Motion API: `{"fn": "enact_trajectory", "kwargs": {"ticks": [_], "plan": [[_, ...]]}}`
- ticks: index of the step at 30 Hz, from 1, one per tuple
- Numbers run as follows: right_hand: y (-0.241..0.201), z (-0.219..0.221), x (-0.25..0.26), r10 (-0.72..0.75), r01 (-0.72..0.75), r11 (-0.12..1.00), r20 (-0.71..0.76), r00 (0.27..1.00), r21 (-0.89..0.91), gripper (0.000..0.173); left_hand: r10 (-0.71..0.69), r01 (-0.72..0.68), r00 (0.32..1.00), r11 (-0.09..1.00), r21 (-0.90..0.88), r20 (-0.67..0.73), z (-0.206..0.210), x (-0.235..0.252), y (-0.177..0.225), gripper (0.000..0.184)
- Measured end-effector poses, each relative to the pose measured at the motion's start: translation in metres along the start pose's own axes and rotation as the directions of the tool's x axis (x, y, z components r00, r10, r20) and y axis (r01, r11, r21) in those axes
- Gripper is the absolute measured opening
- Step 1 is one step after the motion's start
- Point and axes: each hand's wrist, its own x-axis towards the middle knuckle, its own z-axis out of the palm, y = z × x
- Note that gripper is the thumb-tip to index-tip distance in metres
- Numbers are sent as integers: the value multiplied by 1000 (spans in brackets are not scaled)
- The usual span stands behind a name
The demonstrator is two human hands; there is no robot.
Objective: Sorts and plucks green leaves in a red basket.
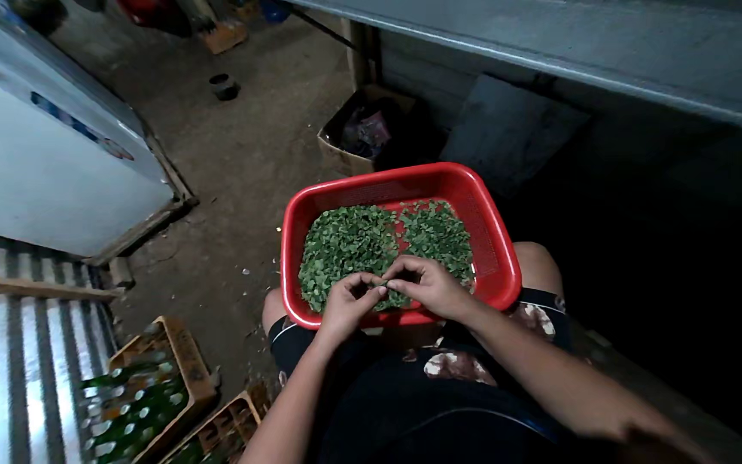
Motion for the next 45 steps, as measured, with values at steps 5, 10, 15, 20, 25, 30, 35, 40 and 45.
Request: {"fn": "enact_trajectory", "kwargs": {"ticks": [5, 10, 15, 20, 25, 30, 35, 40, 45], "plan": [[1, 1, -2, 81, -74, 992, -67, 994, 105, 9, 5, -8, 998, 999, -48, -65, -3, -5, -1, 13], [4, 2, -3, 106, -96, 986, -69, 992, 137, 8, 19, -25, 996, 997, -68, -90, -1, -4, -3, 8], [2, 5, -3, 109, -106, 974, -5, 994, 202, 22, 75, -74, 993, 997, 8, -90, 0, -3, -4, 11], [9, 7, -3, -60, 56, 996, 58, 997, 65, 29, 67, -62, 997, 991, 116, -38, -4, -5, 1, 19], [7, 8, -3, -116, 120, 991, 63, 991, -60, 16, 25, -22, 999, 992, 127, -20, -8, -6, 4, 20], [3, 8, -5, -63, 75, 992, 118, 991, -102, 26, 9, -7, 1000, 990, 143, -18, -10, -8, 8, 21], [6, 13, -5, -125, 136, 979, 83, 989, -149, 19, 5, -4, 1000, 986, 167, -7, -10, -7, 10, 22], [10, 15, -6, -157, 161, 975, 36, 987, -154, 16, 19, -20, 1000, 990, 141, 5, -12, -7, 7, 24], [13, 15, -5, -160, 161, 978, 14, 987, -135, 15, 23, -23, 1000, 992, 126, -2, -12, -6, 5, 25]]}}
